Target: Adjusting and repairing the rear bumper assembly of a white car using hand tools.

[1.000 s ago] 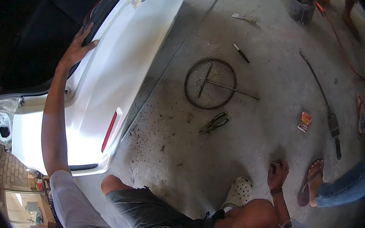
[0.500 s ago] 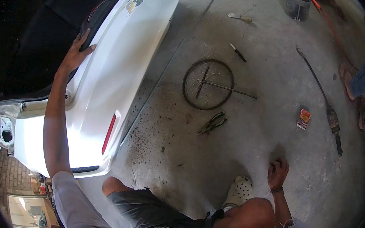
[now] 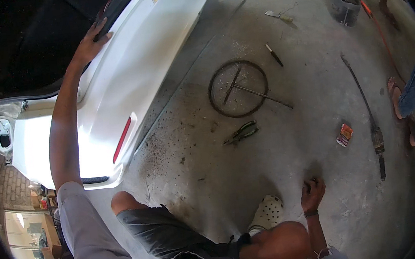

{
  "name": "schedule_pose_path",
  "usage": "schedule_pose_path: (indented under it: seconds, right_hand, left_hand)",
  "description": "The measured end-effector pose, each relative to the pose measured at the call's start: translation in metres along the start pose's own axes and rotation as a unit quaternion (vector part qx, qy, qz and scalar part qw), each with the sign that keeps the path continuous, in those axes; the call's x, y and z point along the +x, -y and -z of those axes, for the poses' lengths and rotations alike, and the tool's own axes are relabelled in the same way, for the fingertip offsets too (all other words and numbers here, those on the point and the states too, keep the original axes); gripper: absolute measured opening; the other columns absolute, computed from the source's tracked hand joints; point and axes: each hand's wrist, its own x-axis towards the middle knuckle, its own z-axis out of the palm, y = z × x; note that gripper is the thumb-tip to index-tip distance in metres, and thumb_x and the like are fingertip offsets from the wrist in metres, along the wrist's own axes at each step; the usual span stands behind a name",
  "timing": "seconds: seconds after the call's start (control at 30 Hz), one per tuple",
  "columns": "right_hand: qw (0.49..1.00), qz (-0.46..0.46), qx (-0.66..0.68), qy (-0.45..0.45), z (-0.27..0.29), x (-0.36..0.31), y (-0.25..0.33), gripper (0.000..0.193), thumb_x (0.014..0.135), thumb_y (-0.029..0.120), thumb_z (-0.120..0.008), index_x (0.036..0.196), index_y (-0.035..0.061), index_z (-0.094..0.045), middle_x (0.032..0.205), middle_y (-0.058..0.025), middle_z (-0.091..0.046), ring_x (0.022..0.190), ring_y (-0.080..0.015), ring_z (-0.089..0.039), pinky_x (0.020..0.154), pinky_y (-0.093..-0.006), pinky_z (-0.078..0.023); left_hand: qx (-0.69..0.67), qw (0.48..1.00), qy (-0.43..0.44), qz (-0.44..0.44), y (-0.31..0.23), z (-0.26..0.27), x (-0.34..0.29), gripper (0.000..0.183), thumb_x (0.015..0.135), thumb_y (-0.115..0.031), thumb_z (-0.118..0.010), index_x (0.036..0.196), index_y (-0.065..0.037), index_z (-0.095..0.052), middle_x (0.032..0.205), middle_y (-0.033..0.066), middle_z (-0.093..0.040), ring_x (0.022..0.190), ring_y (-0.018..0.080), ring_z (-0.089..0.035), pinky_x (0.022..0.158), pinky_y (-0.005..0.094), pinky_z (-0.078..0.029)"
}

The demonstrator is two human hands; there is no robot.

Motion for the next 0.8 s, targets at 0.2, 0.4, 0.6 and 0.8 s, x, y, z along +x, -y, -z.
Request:
schedule_pose_path:
  seconds: [0.2,0.4,0.6,0.8]
  right_hand:
    - [0.989,-0.072,-0.046,0.123,0.012,0.002,0.001,0.060,0.095,0.024,-0.067,0.147,0.0031,-0.048,0.151,-0.0222,-0.047,0.138,-0.0430,-0.043,0.114,-0.0547,-0.033]
    - [0.983,-0.028,-0.096,0.157,0.038,0.031,0.008,0.051,0.091,0.026,-0.069,0.136,0.0046,-0.057,0.140,-0.0209,-0.056,0.131,-0.0407,-0.050,0.109,-0.0546,-0.041]
    - [0.946,-0.021,-0.098,0.308,0.053,0.122,0.047,0.049,0.091,0.031,-0.071,0.134,0.0085,-0.061,0.133,-0.0196,-0.062,0.125,-0.0394,-0.058,0.106,-0.0497,-0.046]
    - [0.827,0.092,-0.276,0.482,0.069,0.301,0.164,0.046,0.097,0.035,-0.065,0.137,0.0123,-0.059,0.133,-0.0178,-0.063,0.123,-0.0365,-0.061,0.105,-0.0509,-0.048]
  left_hand:
    - [0.050,0.994,-0.093,0.012,0.014,-0.024,0.011,0.063,0.092,-0.053,-0.071,0.144,-0.019,-0.060,0.150,0.0191,-0.054,0.137,0.0359,-0.054,0.114,0.0451,-0.043]
    - [0.296,0.926,-0.217,-0.092,0.018,-0.050,0.042,0.046,0.097,-0.045,-0.062,0.130,-0.013,-0.064,0.130,0.0205,-0.060,0.110,0.0446,-0.065,0.090,0.0558,-0.057]
    - [0.291,0.931,-0.218,0.042,-0.034,-0.068,0.045,0.039,0.093,-0.034,-0.063,0.125,-0.012,-0.071,0.132,0.0203,-0.065,0.128,0.0432,-0.058,0.101,0.0558,-0.050]
    - [0.174,0.915,-0.353,0.085,-0.072,-0.077,0.029,0.028,0.086,-0.026,-0.060,0.100,-0.006,-0.075,0.110,0.0182,-0.066,0.105,0.0403,-0.062,0.085,0.0538,-0.051]
